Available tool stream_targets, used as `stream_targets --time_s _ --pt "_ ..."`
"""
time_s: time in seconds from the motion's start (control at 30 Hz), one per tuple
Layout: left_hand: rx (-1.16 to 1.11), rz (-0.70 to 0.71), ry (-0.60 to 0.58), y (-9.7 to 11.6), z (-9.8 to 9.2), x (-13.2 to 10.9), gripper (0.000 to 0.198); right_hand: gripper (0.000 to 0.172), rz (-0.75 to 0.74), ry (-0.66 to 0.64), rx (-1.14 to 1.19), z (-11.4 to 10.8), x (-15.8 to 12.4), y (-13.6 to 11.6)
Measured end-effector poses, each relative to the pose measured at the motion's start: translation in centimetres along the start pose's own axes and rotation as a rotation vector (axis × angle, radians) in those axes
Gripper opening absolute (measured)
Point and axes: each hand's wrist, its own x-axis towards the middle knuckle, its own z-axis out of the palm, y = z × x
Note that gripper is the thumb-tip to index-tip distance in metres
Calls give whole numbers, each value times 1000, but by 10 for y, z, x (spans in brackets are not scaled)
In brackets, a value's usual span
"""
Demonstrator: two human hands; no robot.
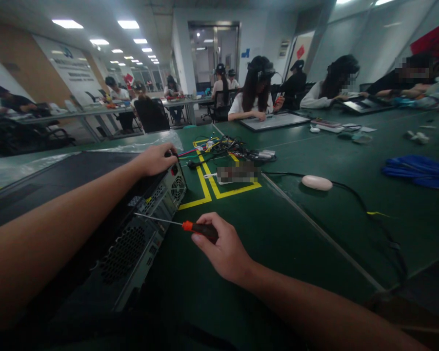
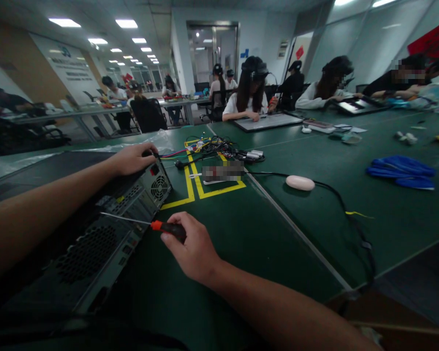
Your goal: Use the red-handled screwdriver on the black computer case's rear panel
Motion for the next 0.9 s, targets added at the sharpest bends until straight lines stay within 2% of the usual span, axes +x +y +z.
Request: stream_targets --time_s 0.17,0.23,0.43,0.57,0.73,0.9 --pt "7 -38 -18 6 -3 -4 48 16 -27 35 -16 -1 1 0" --pt "1 -11 -55 7 -5 -6 52 14 -52 40 -36 -1 1 1" --pt "7 -44 -81 10 -8 -8 53 17 2 -20 2 4 -3 0" --pt "29 -61 -87 11 -8 -7 51 30 17 -39 26 5 -5 1" --pt "32 -65 -90 12 -8 -7 49 17 14 -48 4 3 -3 1" --pt "28 -61 -81 15 -9 -8 51 16 -3 -35 11 4 -3 3"
